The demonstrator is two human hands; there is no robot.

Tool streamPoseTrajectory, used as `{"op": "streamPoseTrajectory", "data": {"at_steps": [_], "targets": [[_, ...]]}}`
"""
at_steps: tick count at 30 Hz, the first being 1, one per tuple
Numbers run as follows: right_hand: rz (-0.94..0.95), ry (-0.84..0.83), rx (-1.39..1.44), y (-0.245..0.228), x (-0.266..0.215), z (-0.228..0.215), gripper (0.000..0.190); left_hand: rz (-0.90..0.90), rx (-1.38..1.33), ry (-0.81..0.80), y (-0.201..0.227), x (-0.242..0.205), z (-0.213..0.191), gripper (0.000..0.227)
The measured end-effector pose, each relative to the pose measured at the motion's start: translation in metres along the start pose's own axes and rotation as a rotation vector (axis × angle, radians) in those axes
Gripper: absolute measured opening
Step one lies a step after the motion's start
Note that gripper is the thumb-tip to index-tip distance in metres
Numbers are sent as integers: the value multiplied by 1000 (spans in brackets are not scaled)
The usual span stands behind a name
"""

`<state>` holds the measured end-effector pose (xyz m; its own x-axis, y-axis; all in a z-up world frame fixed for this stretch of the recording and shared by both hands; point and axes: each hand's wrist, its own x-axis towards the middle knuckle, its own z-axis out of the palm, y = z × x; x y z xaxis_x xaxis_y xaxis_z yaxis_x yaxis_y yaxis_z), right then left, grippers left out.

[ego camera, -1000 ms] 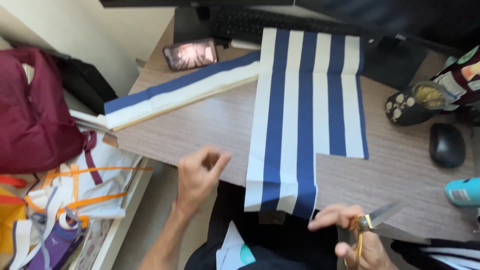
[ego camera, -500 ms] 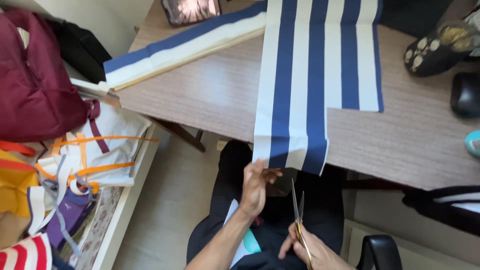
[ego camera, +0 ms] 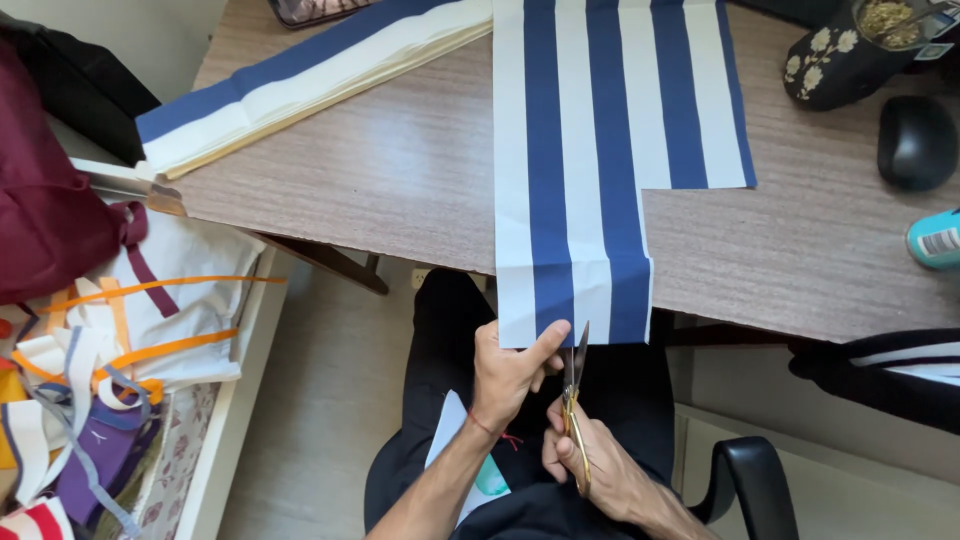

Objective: Cutting a striped blue and white fabric with scissors on a desk

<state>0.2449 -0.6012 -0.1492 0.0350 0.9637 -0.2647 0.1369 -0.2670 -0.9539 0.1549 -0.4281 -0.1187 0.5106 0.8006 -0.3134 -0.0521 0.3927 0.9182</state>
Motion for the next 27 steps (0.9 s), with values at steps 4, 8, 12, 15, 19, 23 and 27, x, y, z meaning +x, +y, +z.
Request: {"op": "streamPoseTrajectory", "data": {"at_steps": [4, 8, 12, 15, 19, 23, 27], "targets": [[67, 9, 75, 0, -5, -6, 76, -16, 34, -65, 4, -3, 0, 39], [106, 3, 89, 1, -11, -9, 81, -40, 91, -75, 5, -3, 3, 37], [138, -11, 87, 3, -15, -10, 86, -31, 93, -72, 0, -4, 3, 38], [185, -27, 91, 3, -17, -11, 89, -38, 102, -72, 3, -5, 4, 36], [197, -36, 88, 2, -18, -12, 89, -8, 95, -76, 5, -7, 5, 38], [183, -36, 76, 7, -20, -12, 88, -20, 111, -49, -3, -7, 6, 37], [191, -29, 40, 5, -21, -12, 89, -26, 143, -39, -4, -7, 6, 39]]}}
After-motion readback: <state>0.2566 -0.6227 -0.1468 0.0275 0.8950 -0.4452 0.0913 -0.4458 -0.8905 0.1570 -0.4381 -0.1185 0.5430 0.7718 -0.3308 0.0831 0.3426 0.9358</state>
